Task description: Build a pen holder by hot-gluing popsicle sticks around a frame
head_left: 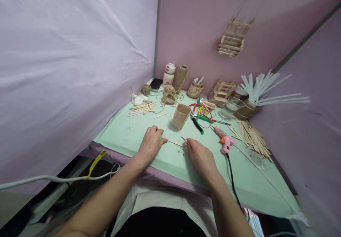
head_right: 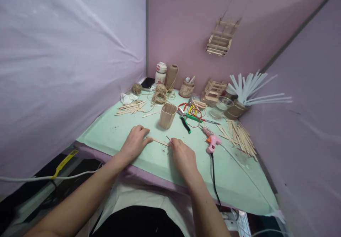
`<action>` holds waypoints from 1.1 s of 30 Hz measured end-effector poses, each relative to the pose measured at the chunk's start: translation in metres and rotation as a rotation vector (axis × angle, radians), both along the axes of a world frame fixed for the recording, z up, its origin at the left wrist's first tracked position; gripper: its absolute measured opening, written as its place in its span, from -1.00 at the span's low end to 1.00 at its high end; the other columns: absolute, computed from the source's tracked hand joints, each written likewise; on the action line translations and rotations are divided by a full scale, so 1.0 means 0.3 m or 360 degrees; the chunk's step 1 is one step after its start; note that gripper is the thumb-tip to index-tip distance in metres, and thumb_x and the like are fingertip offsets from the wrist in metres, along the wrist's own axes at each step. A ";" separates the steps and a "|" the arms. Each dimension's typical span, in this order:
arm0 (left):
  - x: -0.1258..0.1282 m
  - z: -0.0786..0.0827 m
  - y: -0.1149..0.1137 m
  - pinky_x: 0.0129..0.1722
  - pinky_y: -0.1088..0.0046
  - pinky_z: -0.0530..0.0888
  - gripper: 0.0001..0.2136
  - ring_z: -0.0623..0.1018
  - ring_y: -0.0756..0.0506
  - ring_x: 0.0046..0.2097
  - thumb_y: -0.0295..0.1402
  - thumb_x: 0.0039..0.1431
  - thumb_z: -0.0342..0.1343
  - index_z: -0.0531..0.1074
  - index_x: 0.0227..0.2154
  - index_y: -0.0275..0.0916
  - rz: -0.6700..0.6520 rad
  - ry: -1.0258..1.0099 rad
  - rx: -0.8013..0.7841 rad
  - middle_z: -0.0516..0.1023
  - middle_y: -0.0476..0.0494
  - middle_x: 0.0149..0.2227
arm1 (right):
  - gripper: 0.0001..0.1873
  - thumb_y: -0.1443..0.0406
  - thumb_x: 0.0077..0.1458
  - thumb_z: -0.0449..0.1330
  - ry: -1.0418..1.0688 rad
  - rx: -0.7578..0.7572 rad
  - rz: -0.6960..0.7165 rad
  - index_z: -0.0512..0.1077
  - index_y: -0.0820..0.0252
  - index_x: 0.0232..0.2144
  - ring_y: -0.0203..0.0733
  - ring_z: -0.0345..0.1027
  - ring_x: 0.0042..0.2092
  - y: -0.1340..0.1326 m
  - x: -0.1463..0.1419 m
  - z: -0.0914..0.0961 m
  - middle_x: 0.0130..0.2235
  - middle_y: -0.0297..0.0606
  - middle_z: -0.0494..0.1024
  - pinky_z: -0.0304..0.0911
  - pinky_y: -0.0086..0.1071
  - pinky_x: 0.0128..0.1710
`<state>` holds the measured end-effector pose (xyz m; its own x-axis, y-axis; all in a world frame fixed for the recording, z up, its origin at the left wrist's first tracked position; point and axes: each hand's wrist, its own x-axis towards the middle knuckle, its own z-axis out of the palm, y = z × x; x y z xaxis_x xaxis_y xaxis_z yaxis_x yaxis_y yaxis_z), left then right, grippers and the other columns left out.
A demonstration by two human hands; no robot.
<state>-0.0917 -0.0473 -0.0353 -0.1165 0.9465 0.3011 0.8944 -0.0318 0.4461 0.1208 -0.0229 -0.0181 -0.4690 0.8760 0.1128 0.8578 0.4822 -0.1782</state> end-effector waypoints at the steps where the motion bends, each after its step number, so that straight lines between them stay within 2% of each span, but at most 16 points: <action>1: -0.002 0.000 0.003 -0.13 0.28 0.34 -0.80 0.39 -0.21 -0.11 -0.35 0.08 0.18 0.49 -0.21 -0.27 -0.0073 -0.0041 -0.0007 0.43 -0.23 -0.20 | -0.74 0.25 0.32 -0.12 -0.0001 -0.0011 0.0004 0.35 0.09 -0.16 -0.18 0.42 -0.27 0.000 -0.001 0.001 -0.20 -0.23 0.55 -0.03 -0.39 -0.43; 5: -0.003 -0.010 0.029 -0.13 0.32 0.34 -0.90 0.41 -0.15 -0.17 -0.44 0.14 0.08 0.51 -0.35 -0.23 -0.0353 -0.0201 -0.0080 0.45 -0.15 -0.28 | -0.76 0.25 0.32 -0.10 0.0007 -0.0038 -0.0001 0.36 0.08 -0.14 -0.18 0.43 -0.25 -0.001 0.000 0.012 -0.19 -0.25 0.54 -0.03 -0.40 -0.43; 8: 0.010 -0.020 0.051 -0.13 0.33 0.33 -0.86 0.41 -0.14 -0.19 -0.47 0.15 0.04 0.49 -0.43 -0.23 -0.0399 -0.0210 -0.0079 0.46 -0.14 -0.33 | -0.77 0.25 0.31 -0.08 0.0016 -0.0050 0.0001 0.36 0.07 -0.14 -0.18 0.43 -0.24 0.000 0.006 0.019 -0.19 -0.25 0.54 -0.02 -0.40 -0.43; 13: 0.056 -0.022 0.075 -0.13 0.31 0.33 -0.86 0.42 -0.15 -0.20 -0.48 0.12 0.05 0.50 -0.44 -0.23 -0.0479 -0.0195 -0.0072 0.48 -0.15 -0.33 | -0.74 0.24 0.31 -0.08 0.0019 -0.0010 0.0057 0.37 0.06 -0.10 -0.21 0.41 -0.26 0.011 0.015 0.018 -0.19 -0.24 0.52 0.01 -0.40 -0.42; 17: 0.062 -0.020 0.082 -0.11 0.31 0.34 -0.89 0.43 -0.14 -0.17 -0.46 0.12 0.08 0.52 -0.41 -0.24 -0.0496 -0.0215 -0.0081 0.49 -0.16 -0.31 | -0.73 0.23 0.31 -0.08 -0.0070 0.0028 0.0077 0.37 0.04 -0.09 -0.24 0.39 -0.27 0.025 0.021 0.026 -0.18 -0.25 0.49 -0.03 -0.41 -0.44; 22: 0.015 -0.030 0.090 -0.06 0.32 0.33 -0.91 0.44 -0.13 -0.14 -0.45 0.13 0.11 0.51 -0.36 -0.26 -0.0517 -0.0251 -0.0101 0.50 -0.15 -0.27 | -0.78 0.27 0.29 -0.06 -0.0264 -0.0001 0.0155 0.38 0.06 -0.14 -0.22 0.37 -0.20 0.048 0.022 0.066 -0.21 -0.29 0.50 -0.07 -0.41 -0.44; 26: -0.002 -0.030 0.091 -0.06 0.31 0.34 -0.91 0.43 -0.13 -0.14 -0.44 0.15 0.10 0.51 -0.36 -0.24 -0.0539 -0.0271 -0.0119 0.49 -0.13 -0.28 | -0.77 0.24 0.30 -0.08 -0.0439 -0.0058 0.0246 0.38 0.09 -0.21 -0.22 0.37 -0.27 0.061 0.007 0.091 -0.26 -0.28 0.52 -0.11 -0.40 -0.47; 33: 0.008 -0.032 0.084 -0.08 0.30 0.35 -0.90 0.42 -0.13 -0.15 -0.45 0.15 0.08 0.51 -0.38 -0.24 -0.0510 -0.0284 -0.0104 0.48 -0.13 -0.29 | -0.69 0.19 0.32 -0.15 -0.0615 -0.0091 0.0315 0.36 0.10 -0.19 -0.18 0.39 -0.28 0.078 -0.021 0.090 -0.25 -0.26 0.51 -0.08 -0.39 -0.49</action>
<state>-0.0893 -0.0221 -0.0449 0.1434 0.9601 0.2402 0.7516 -0.2635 0.6047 0.1145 0.0004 0.0089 -0.6269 0.7646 -0.1497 0.7586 0.6428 0.1065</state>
